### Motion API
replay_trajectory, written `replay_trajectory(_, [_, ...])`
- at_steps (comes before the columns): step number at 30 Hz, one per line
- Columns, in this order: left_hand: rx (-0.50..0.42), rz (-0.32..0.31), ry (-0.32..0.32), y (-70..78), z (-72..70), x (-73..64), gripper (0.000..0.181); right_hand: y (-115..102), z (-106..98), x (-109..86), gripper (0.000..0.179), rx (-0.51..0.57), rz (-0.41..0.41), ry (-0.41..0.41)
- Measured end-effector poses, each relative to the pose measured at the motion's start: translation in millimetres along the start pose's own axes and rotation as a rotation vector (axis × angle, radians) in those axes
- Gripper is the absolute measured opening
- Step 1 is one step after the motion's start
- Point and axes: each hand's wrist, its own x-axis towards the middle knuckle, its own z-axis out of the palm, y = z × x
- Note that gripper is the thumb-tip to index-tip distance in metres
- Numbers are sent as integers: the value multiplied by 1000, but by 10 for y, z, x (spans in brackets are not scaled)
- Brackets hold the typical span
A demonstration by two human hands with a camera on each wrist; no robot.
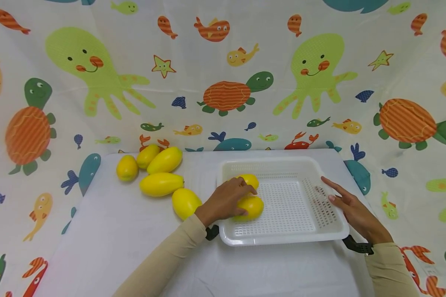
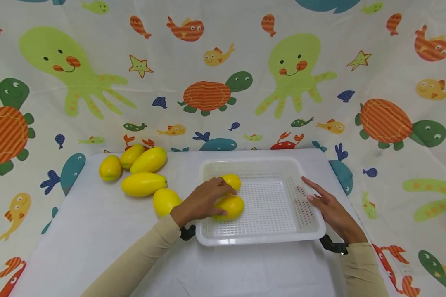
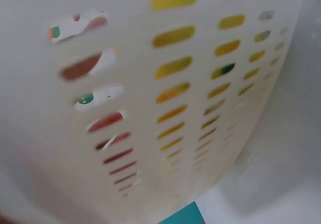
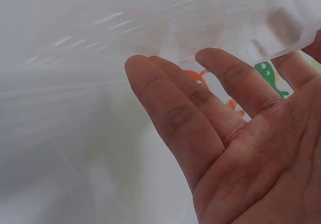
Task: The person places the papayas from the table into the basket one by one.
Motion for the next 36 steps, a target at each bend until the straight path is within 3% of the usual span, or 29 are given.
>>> replay_trajectory(10, [-154, -6, 60, -103, -285, -165, 57, -7, -1, -8, 63, 1, 17, 4])
replay_trajectory(16, [-144, -43, 116, -283, -490, -322, 58, -17, -15, -16, 64, -9, 25, 20])
replay_trajectory(26, [-149, -215, 196, -805, -748, -717, 57, -5, -46, 4, 64, -6, 28, 1])
replay_trajectory(36, [-179, -370, 264, -1339, -831, -1178, 57, 19, -24, 12, 64, -5, 21, -6])
